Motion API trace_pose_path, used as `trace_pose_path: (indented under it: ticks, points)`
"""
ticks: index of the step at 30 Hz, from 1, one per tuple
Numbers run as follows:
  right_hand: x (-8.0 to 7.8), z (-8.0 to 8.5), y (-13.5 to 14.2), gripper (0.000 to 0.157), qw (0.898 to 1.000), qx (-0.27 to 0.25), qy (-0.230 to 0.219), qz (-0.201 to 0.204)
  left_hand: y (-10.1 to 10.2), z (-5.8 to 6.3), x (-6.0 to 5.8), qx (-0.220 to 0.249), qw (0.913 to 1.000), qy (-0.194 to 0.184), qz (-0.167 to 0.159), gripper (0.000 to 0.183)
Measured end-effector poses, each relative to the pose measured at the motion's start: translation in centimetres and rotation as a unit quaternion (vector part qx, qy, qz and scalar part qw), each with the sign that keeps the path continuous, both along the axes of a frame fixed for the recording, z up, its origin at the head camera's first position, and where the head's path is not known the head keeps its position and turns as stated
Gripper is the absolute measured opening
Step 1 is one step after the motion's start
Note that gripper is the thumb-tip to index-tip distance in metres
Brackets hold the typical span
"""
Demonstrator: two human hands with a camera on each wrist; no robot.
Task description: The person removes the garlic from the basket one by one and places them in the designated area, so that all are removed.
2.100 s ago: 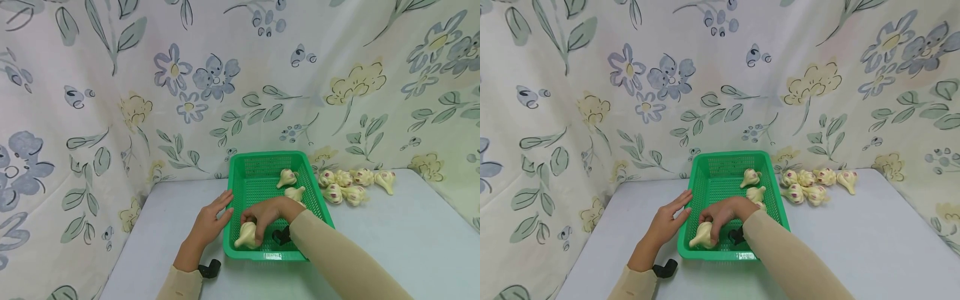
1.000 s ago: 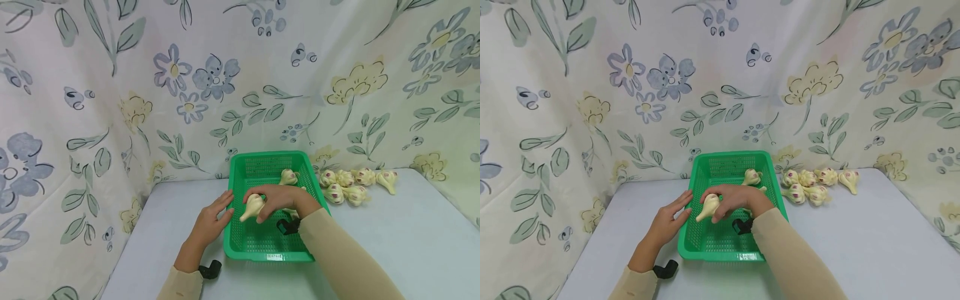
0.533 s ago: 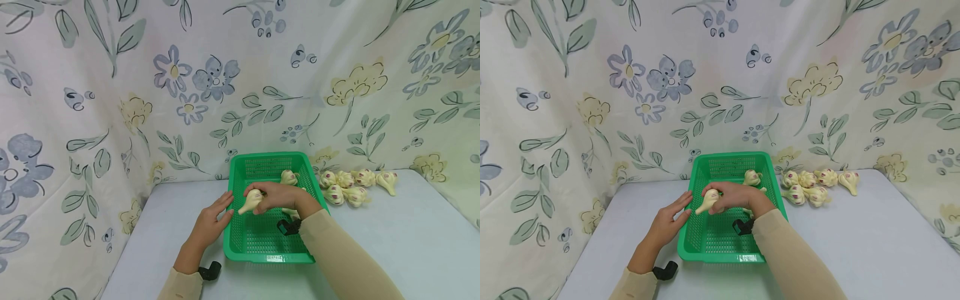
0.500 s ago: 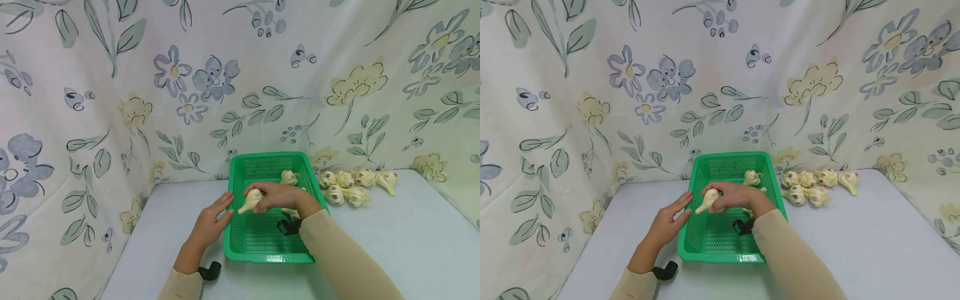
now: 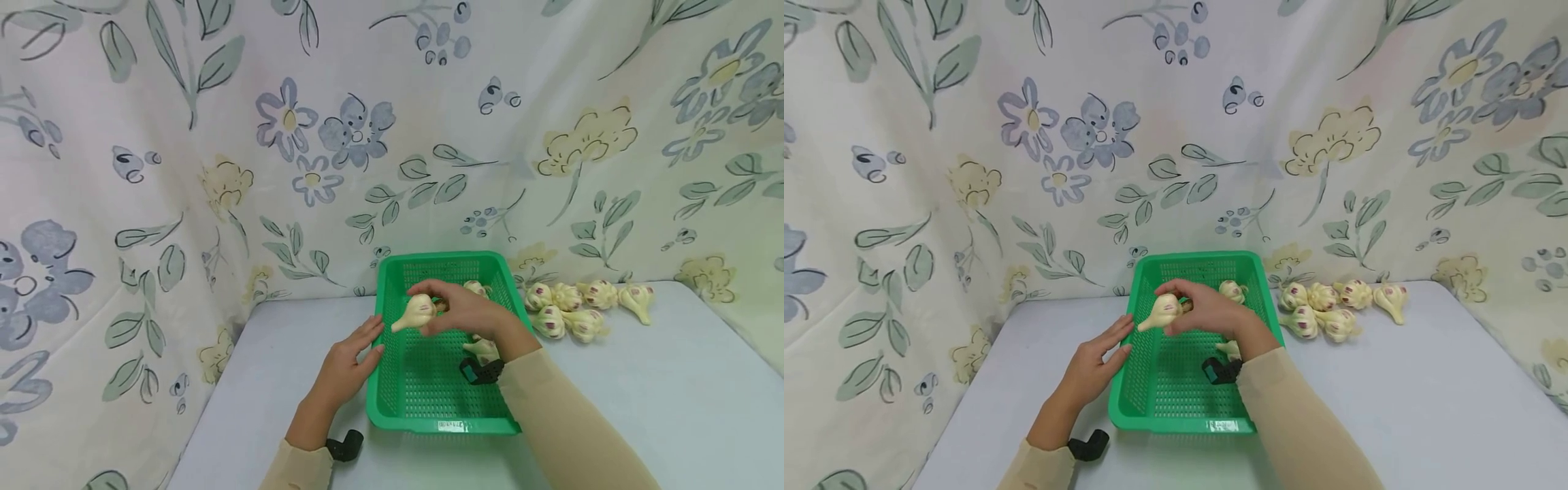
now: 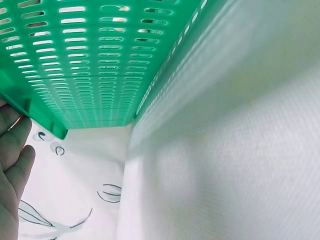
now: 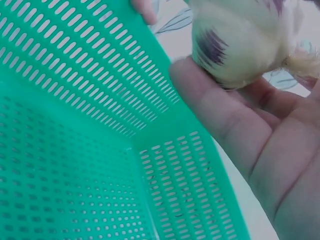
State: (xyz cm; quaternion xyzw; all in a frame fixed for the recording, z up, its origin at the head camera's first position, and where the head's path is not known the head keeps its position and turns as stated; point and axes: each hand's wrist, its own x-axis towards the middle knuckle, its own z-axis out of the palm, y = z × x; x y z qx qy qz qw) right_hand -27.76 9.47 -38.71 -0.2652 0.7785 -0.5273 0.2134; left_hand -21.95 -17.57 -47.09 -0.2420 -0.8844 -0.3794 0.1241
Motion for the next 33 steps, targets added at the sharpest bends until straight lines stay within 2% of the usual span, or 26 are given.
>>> trace_pose_path:
  ticks: [4, 10, 15, 20, 24, 27, 30, 33]
  points:
    - [0.4, 0.4, 0.5, 0.063, 0.999, 0.001, 0.033, -0.029, 0.0, 0.0, 0.1, -0.002, 1.0000, -0.005, 0.001, 0.045]
    - [1.1, 1.8, 2.2, 0.068, 0.997, -0.024, 0.049, -0.054, 0.2, -0.1, 0.1, -0.002, 1.0000, 0.004, 0.001, 0.045]
    - [2.0, 2.6, 4.5, 0.070, 0.994, -0.021, 0.058, -0.093, 0.2, 0.1, 0.0, -0.002, 1.0000, 0.005, 0.006, 0.045]
    - [2.8, 2.4, 7.7, 0.065, 0.987, -0.024, 0.075, -0.138, 0.1, 0.1, 0.1, -0.004, 1.0000, -0.002, 0.008, 0.045]
    - [3.3, 2.1, 11.0, 0.065, 0.975, -0.047, 0.100, -0.191, 0.1, 0.1, 0.1, -0.005, 1.0000, -0.001, 0.009, 0.046]
    - [3.8, 1.7, 13.3, 0.065, 0.959, -0.044, 0.118, -0.253, 0.2, 0.1, 0.0, -0.006, 0.9999, -0.002, 0.009, 0.046]
    - [4.1, 0.9, 15.5, 0.066, 0.943, -0.036, 0.120, -0.309, 0.2, 0.0, 0.0, -0.008, 0.9999, 0.000, 0.009, 0.046]
    - [4.4, 0.0, 17.1, 0.066, 0.932, -0.070, 0.099, -0.343, 0.2, 0.0, 0.1, -0.007, 0.9999, 0.004, 0.009, 0.046]
